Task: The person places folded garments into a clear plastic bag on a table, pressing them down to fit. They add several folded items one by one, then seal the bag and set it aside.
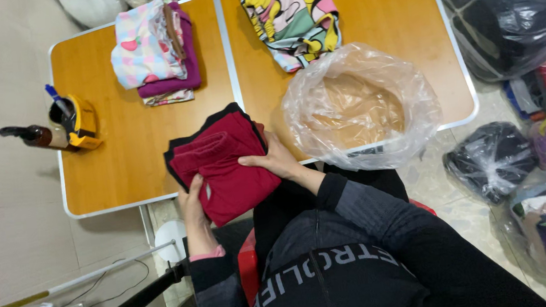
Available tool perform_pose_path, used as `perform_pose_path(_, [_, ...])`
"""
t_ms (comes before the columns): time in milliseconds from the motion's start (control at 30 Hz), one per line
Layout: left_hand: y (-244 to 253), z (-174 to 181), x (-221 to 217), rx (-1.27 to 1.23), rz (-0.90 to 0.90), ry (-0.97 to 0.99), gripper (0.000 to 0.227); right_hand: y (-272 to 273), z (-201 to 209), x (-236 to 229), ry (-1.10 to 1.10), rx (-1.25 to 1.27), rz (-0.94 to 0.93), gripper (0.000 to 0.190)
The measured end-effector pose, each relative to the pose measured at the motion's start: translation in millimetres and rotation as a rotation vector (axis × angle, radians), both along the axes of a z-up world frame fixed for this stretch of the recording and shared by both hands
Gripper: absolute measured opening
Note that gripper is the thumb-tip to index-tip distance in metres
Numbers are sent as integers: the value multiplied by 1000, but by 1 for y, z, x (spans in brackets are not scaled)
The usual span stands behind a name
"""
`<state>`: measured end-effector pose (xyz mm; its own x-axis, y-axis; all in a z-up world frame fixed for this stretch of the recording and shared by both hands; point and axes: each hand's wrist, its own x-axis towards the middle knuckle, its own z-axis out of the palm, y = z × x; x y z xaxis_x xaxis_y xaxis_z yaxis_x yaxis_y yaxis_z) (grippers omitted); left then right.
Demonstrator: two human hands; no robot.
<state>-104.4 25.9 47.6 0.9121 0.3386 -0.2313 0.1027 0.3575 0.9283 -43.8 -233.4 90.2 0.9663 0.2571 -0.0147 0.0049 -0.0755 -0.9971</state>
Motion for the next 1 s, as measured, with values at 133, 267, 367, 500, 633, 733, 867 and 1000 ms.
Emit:
perform_pose_path(133, [-15,54,16,70,-155,-186,48,-25,47,-7,-94,-1,-100,97])
perform_pose_path(267, [-66,111,46,173,-257,-224,50,-79,82,-16,-176,32,-246,95])
perform_pose_path(367, [-127,141,71,174,-380,-231,52,-124,95,-27,-111,198,-325,88])
perform_pose_path(500, [-206,160,98,146,-538,-246,57,-186,95,-39,-230,128,-509,76])
perform_pose_path(633, [-266,148,128,86,-690,-211,60,-231,76,-42,36,426,-529,76])
perform_pose_path(733, [-294,120,148,114,-761,-127,62,-253,53,-39,90,404,-597,76])
perform_pose_path(867, [-312,67,167,110,-807,-1,65,-261,20,-27,186,341,-589,77])
perform_pose_path(1000, [-307,22,174,319,-768,-62,68,-258,-9,-27,-78,-176,-723,78])
